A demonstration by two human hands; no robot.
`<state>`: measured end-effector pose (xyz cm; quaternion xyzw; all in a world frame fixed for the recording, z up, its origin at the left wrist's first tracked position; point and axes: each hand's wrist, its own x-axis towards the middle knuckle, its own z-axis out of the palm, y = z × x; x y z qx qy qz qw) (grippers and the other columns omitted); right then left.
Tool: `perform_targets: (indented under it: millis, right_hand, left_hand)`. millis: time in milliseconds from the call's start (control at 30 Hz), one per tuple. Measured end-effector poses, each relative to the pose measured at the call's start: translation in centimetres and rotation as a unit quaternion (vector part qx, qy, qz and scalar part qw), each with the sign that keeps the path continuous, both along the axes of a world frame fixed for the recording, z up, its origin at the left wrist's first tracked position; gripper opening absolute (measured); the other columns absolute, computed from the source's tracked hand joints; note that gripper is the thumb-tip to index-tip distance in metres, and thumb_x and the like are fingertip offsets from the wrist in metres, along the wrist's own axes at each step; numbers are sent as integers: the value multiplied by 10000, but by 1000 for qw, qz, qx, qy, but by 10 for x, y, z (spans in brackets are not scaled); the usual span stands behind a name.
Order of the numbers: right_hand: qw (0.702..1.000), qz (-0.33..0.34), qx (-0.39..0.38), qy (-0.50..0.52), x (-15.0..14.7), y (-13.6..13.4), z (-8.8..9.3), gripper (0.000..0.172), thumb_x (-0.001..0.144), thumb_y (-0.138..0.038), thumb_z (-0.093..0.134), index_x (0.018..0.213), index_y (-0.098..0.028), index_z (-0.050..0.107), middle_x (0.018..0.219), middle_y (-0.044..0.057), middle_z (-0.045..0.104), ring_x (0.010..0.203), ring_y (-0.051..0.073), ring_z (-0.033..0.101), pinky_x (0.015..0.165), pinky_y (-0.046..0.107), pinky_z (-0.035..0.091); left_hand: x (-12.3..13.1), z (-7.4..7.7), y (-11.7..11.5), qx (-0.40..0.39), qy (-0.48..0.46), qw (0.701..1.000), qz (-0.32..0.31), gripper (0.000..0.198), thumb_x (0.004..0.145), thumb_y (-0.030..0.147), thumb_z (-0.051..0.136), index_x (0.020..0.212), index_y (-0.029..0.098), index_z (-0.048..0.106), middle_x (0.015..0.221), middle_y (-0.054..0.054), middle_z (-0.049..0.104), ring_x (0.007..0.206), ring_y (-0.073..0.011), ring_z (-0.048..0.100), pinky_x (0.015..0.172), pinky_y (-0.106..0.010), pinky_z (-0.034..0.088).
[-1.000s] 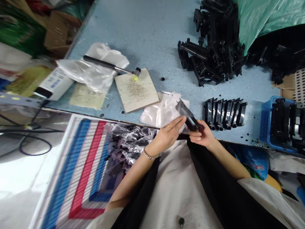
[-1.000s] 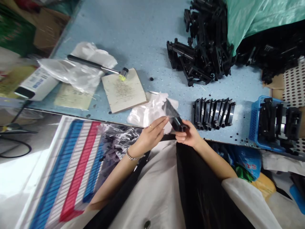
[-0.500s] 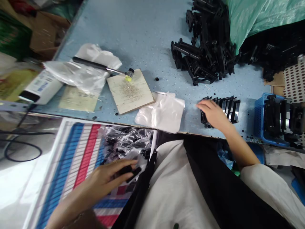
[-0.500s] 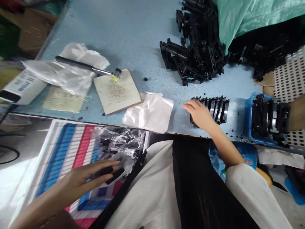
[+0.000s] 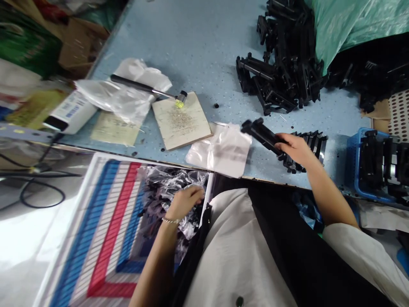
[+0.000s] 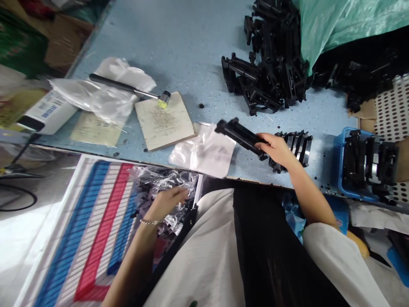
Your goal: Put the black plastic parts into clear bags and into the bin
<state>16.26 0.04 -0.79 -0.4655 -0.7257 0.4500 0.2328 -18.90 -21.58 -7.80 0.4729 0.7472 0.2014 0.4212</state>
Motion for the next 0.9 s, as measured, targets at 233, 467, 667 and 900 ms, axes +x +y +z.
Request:
perform_targets:
  millis: [233,467,667,900]
  right_hand:
    - [914,-111,-284,266,-43,-38,-30,302,768,-382,827,1004,-212,749,835,11,752,760,184,723,665,293,585]
    - [859,-117,-359,346,-42,-47,-27,304,744,-422,851,891,-185,732,916,67,780,810,222,759,689,322,616]
    - [806,-95,-409,418,-90,-49,-41,265,745,-444,819,796,-207,713,866,41,773,895,239,749,821,378,614]
    - [825,-71,-435,353,-59,-72,-34,227,790,-378,781,846,-167,715,841,60,768,711,167,702,573,234,539]
  left_hand:
    - [104,7,115,265,116,953,-85,118,856,242,657,810,165,735,982,-151,696,970,-298,663,904,-449,548]
    - [71,-10,132,152,-63,986,6,143,823,317,656,761,193,693,715,-14,664,693,-178,626,691,-311,515]
    - [69,1,123,200,-108,974,18,56,808,183,597,829,187,648,813,-36,715,780,-179,687,750,-316,568]
    - [49,17,107,292,125,937,-145,399,908,84,444,1220,155,684,1288,-146,673,1146,-258,660,1041,-449,551]
